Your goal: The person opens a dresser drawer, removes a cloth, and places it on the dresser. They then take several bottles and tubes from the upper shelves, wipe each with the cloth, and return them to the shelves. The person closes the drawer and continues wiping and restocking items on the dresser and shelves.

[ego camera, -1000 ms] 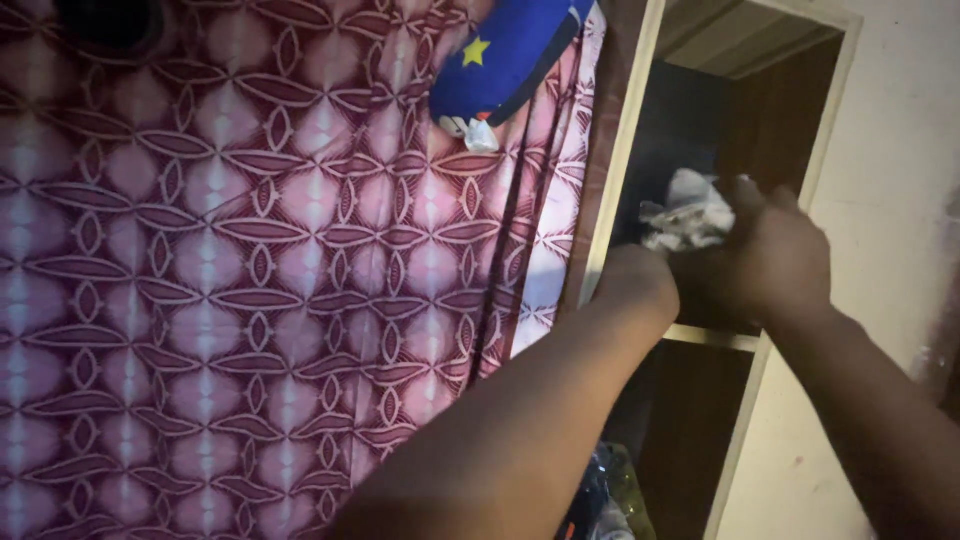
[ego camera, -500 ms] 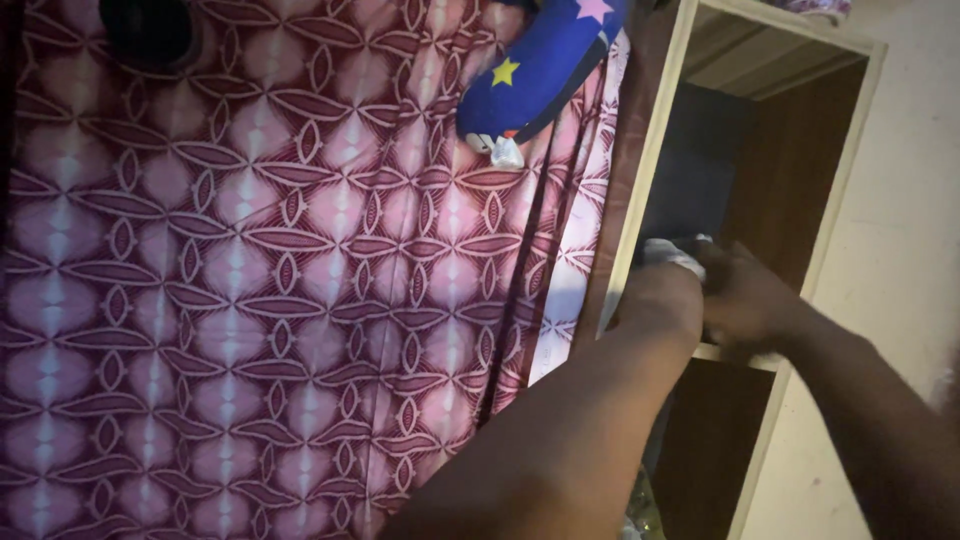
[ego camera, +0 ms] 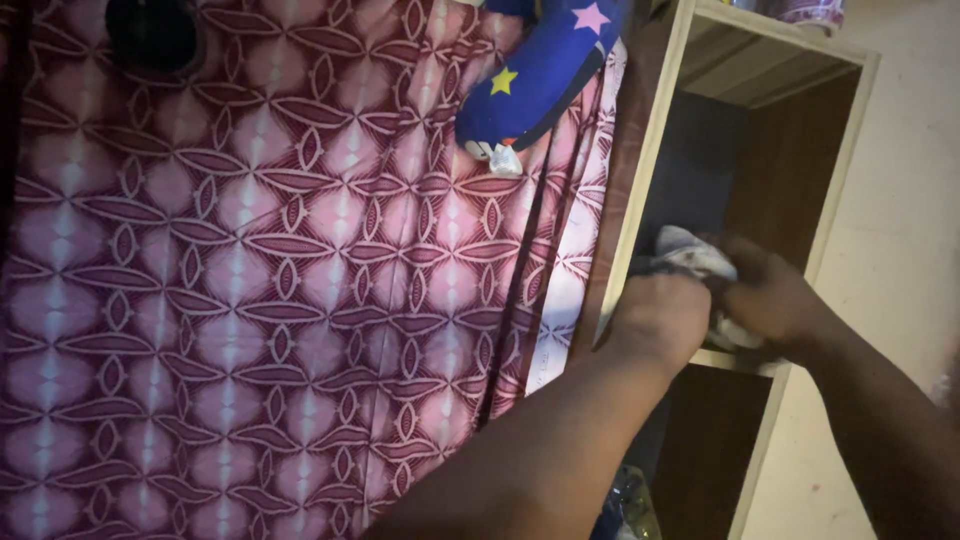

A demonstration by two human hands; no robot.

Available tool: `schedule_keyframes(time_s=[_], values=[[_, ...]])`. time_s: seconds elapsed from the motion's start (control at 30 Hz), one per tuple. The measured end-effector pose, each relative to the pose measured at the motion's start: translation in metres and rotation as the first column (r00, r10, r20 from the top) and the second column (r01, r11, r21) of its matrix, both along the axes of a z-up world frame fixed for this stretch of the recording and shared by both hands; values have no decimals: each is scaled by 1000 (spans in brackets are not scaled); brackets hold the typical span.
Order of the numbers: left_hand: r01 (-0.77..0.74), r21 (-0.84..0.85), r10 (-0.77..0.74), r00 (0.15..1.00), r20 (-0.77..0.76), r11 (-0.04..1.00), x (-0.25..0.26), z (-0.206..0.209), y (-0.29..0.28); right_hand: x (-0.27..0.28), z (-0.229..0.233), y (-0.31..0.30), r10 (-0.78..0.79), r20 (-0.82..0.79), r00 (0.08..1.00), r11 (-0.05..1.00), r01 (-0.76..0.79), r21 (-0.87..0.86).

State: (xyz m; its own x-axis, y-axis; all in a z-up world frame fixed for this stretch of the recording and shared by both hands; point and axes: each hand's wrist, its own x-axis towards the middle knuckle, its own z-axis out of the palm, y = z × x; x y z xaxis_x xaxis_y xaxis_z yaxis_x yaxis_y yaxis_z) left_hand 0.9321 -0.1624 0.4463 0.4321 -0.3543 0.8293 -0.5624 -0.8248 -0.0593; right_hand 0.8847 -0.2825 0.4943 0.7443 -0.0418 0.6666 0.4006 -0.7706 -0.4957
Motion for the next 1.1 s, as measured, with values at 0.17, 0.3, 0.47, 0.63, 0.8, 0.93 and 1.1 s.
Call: schedule_keyframes(time_s=[0.17, 0.3, 0.47, 0.63, 0.8, 0.93, 1.1], values=[[97, -32, -96, 995, 23, 995, -41, 13, 15, 12, 6, -21, 180, 37, 983, 974, -183, 131], [208, -144, -209, 978, 13, 967, -45, 45, 38, 69, 8, -54, 183, 117, 976, 982, -175, -70], [287, -146, -284, 958, 42, 947, -26, 63, 37, 144, -3, -32, -137, -68, 988, 793, 68, -606], [289, -130, -280, 956, 83, 949, -8, 68, 32, 104, 3, -12, -47, -261, 964, 870, -89, -485], [285, -224, -290, 957, 7, 932, -13, 71, 33, 39, 8, 9, -138, -377, 916, 926, -16, -377], [305, -261, -303, 952, 50, 916, -13, 69, 30, 7, 12, 16, 12, -398, 917, 940, -147, -309], [348, -303, -300, 934, 194, 887, -11, 61, 28, -8, 18, -7, 42, -430, 902, 950, -170, -263]])
